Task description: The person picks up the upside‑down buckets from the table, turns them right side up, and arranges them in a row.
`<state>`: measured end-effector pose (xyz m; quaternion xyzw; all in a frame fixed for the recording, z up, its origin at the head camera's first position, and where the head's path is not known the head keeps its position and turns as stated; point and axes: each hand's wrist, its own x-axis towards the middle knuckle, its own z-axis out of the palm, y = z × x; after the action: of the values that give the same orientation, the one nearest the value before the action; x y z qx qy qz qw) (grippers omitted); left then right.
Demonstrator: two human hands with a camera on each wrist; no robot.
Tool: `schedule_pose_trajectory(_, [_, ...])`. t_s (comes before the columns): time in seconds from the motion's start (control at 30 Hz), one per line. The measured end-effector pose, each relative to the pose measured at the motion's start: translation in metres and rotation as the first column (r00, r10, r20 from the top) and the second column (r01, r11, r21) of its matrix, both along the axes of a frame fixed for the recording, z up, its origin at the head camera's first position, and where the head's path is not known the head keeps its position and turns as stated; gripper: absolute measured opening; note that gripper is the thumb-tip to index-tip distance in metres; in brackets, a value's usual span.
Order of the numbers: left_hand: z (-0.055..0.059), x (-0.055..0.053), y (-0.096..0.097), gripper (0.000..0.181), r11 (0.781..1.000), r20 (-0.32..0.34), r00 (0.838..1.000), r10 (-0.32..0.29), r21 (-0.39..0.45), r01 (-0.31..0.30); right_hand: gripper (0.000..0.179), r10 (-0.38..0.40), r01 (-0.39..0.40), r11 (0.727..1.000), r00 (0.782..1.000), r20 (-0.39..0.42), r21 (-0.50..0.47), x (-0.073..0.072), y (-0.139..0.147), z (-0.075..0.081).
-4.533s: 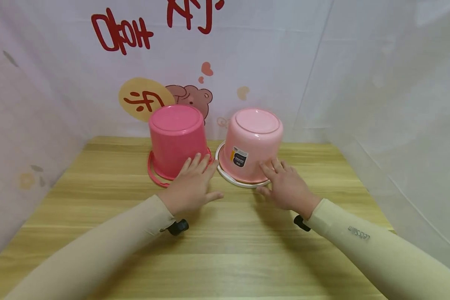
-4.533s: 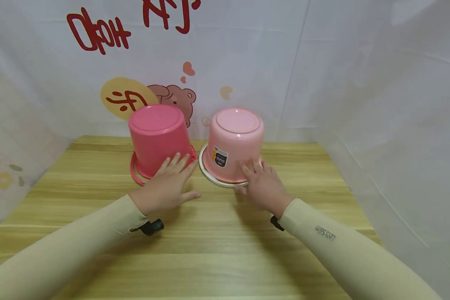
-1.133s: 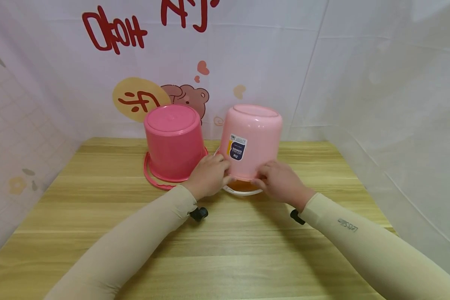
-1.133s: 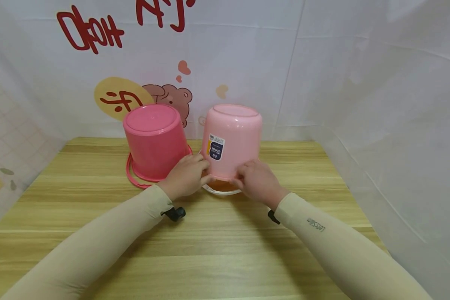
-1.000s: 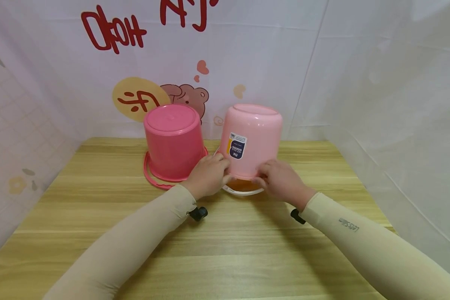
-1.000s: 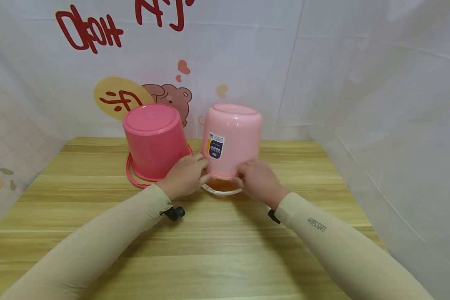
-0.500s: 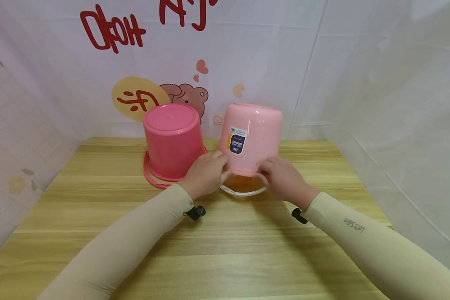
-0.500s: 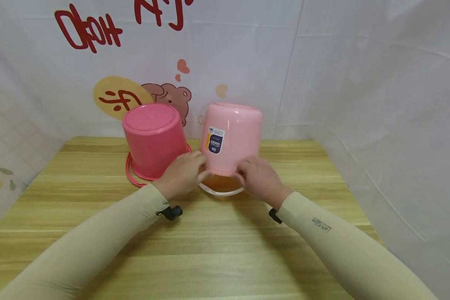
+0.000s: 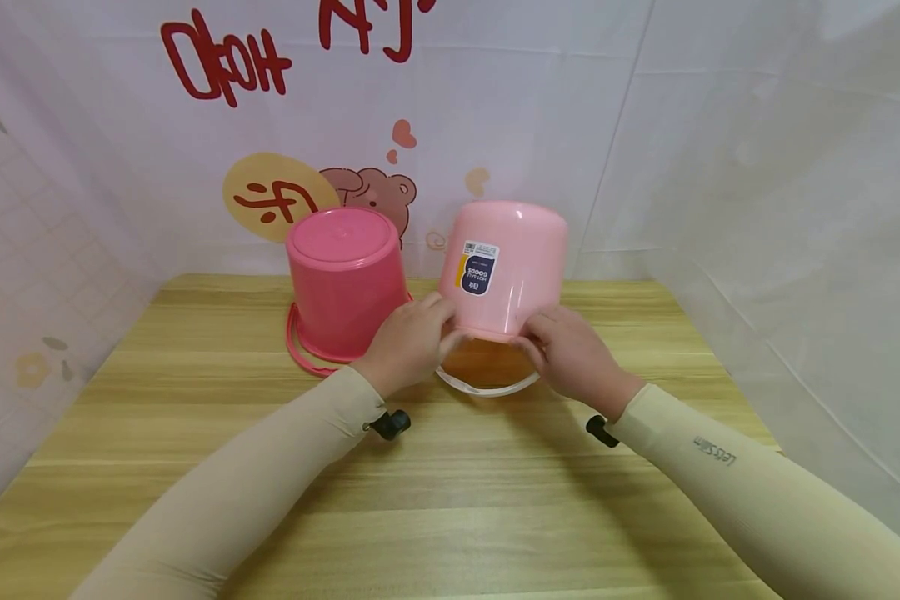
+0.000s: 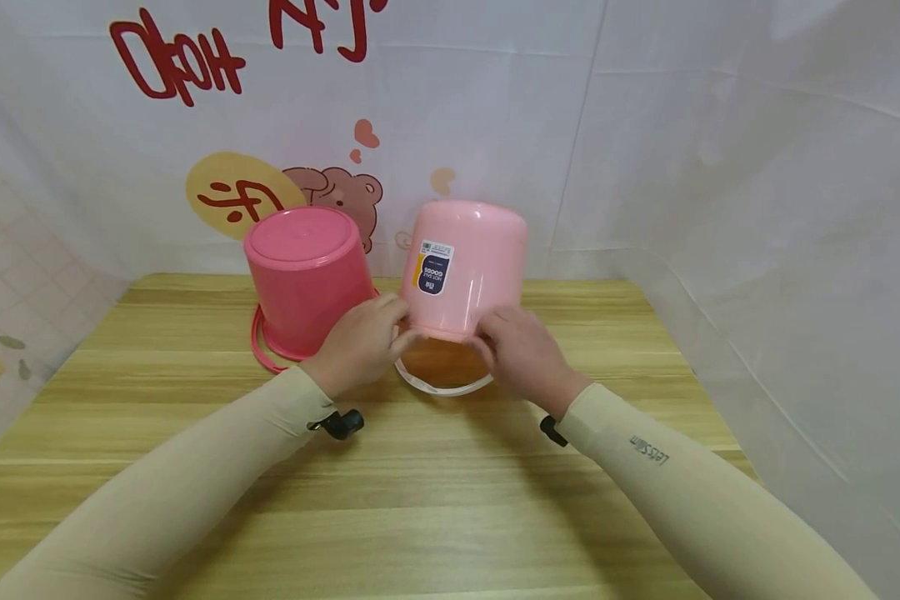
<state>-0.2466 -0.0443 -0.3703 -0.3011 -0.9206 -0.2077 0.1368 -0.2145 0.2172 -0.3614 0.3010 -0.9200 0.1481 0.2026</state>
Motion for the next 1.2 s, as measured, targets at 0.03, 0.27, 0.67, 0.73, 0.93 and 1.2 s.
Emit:
schedule_pose_trajectory(0.03, [0.0,0.0,0.0,0.028,1.0,-0.004,1.0,0.0,0.007,0.0,0.021,0.002,-0.002,1.0,1.0,-0.009,-0.008,0.0,0.0,0.0])
schedule_pose_trajectory(0.27, [0.004,0.001,0.002,0.033,0.999,-0.011,1.0,0.004,0.05,-0.003,0.02,0.023,-0.028,0.998,0.997,-0.078,-0.061,0.001,0.002,0.002])
schedule_pose_trajectory(0.67, [0.016,0.003,0.003,0.032,0.995,-0.014,0.999,0.031,0.094,-0.03,0.015,0.077,-0.1,0.989,0.977,-0.199,-0.11,0.001,0.005,0.002])
schedule_pose_trajectory(0.73, [0.019,0.004,0.004,0.032,0.994,-0.006,0.999,0.036,0.099,-0.036,0.019,0.094,-0.122,0.986,0.97,-0.224,-0.113,0.001,0.006,0.003])
schedule_pose_trajectory(0.93, [0.022,0.004,0.004,0.032,0.991,-0.011,0.999,0.039,0.127,-0.037,0.041,0.169,-0.204,0.976,0.926,-0.338,-0.072,-0.001,0.008,0.003])
schedule_pose_trajectory(1.2, [0.028,0.005,0.007,0.034,0.985,-0.018,0.999,0.038,0.167,-0.034,0.053,0.237,-0.248,0.968,0.883,-0.404,0.025,-0.005,0.011,0.007])
